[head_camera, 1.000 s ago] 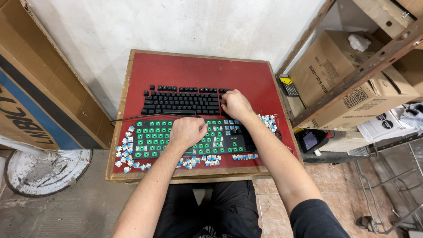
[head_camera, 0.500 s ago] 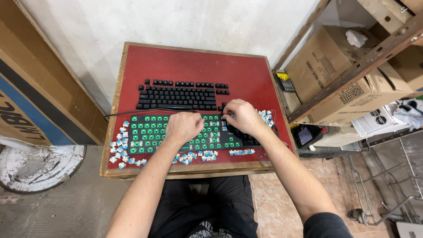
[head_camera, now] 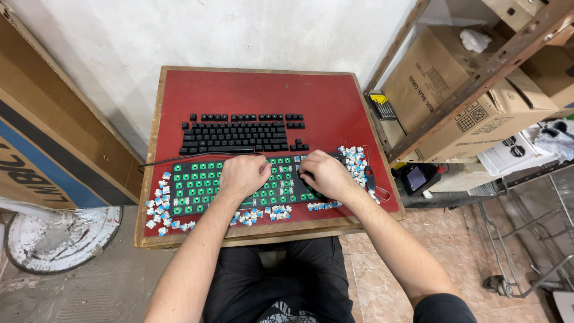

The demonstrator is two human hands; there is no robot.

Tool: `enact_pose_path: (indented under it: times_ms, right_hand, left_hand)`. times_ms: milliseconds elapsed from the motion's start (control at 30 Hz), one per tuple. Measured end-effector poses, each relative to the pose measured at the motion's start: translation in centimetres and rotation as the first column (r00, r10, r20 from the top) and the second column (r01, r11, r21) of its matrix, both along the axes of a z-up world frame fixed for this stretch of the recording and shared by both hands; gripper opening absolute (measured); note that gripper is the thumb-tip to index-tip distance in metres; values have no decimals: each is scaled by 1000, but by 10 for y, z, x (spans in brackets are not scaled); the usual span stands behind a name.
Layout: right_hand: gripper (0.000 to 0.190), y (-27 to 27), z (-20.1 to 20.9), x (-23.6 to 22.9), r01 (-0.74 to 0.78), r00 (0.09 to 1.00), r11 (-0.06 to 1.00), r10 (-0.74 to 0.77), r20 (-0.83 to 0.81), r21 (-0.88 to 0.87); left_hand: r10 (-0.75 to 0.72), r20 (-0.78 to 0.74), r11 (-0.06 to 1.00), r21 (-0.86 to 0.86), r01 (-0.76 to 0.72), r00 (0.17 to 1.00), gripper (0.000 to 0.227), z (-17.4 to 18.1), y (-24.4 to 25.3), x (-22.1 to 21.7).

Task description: The person assembles a mechanical keyboard by inserting black keycaps into the green PCB. They pick up keycaps from a pile and press them into place one by one, gradually filling the keyboard layout.

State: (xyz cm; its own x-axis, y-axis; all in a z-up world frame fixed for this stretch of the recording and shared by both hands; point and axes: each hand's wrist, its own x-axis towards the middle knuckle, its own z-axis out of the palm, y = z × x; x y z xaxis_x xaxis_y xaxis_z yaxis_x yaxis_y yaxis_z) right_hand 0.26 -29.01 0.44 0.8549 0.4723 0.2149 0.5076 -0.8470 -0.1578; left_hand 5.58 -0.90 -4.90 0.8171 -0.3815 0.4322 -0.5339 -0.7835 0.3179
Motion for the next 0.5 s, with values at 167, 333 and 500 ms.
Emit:
enact_pose_path:
  times_ms: [167,333,500]
  right_hand:
    - [4,2,0,-2,18,1000,999,-18,-3,-32]
    - [8,3,7,-6,49,998,999,-49,-35,-9]
    - [15,-1,24,-7,28,995,1000,-27,-97,9]
  left_hand:
    - [-3,6,1000,-1,3,1000,38,0,0,0]
    - [-11,15,1000,-8,11,1000,39,-3,-1,0]
    - [6,15,1000,-8,-6,1000,39,-4,-1,1]
